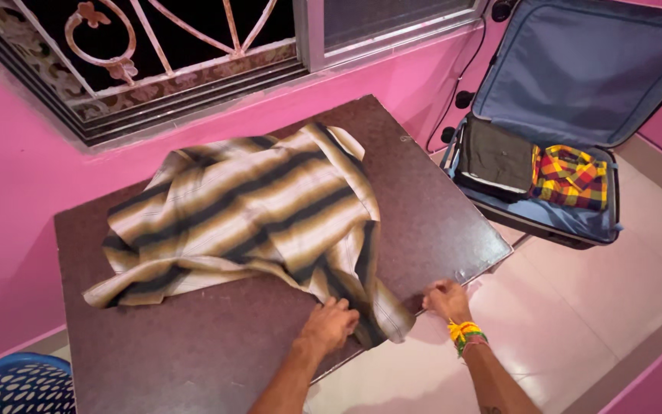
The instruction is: The person picks up a shirt, spreads it flat on a table, and folds the sleeves and body before placing it into a suitcase.
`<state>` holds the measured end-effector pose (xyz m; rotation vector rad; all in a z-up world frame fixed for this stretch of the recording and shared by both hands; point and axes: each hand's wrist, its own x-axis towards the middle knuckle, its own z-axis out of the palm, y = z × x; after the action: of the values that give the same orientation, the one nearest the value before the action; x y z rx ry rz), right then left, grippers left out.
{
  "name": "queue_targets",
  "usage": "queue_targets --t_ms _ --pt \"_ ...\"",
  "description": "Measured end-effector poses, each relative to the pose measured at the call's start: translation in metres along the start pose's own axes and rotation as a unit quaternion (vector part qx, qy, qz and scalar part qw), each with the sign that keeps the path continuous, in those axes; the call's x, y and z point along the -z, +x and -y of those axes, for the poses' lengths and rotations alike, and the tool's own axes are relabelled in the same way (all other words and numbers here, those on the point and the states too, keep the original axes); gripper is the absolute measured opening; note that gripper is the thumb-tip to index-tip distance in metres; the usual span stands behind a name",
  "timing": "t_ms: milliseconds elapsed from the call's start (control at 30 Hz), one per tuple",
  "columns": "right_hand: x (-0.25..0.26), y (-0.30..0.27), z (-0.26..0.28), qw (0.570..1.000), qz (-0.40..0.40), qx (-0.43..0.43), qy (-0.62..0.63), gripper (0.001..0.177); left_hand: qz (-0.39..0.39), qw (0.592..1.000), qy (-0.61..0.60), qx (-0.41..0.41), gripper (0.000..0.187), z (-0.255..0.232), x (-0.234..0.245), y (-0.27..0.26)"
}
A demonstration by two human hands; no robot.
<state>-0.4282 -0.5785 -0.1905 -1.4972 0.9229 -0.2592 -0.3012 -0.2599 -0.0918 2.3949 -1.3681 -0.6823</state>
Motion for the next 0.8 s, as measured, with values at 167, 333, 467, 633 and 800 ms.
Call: queue_targets --t_ms 167,333,467,633,800 --pt "-0.054 0.006 0.015 0.976 0.01 0.034 -0.213 0.05 -0.056 0.99 -0.107 -0.071 0.007 -0.03 0.003 0.003" --pt "-0.109 0.011 0.031 0.974 -0.062 0.082 -0.201 0.061 -0.092 0.994 0.015 0.057 0.042 -0.009 0.021 0.021" --pt "-0.094 0.021 0.021 0.981 -0.004 0.076 -0.176 0.037 -0.065 0.982 0.072 0.162 0.056 0.029 0.032 0.018" --pt "-0.038 0.049 0.006 0.976 0.053 0.125 -0.168 0.023 -0.078 0.977 0.083 0.178 0.057 0.042 0.02 0.011" --pt "-0.053 0.006 0.057 0.848 -0.187 0.326 -0.374 0.045 -0.07 0.982 0.055 0.167 0.054 0.034 0.013 0.019"
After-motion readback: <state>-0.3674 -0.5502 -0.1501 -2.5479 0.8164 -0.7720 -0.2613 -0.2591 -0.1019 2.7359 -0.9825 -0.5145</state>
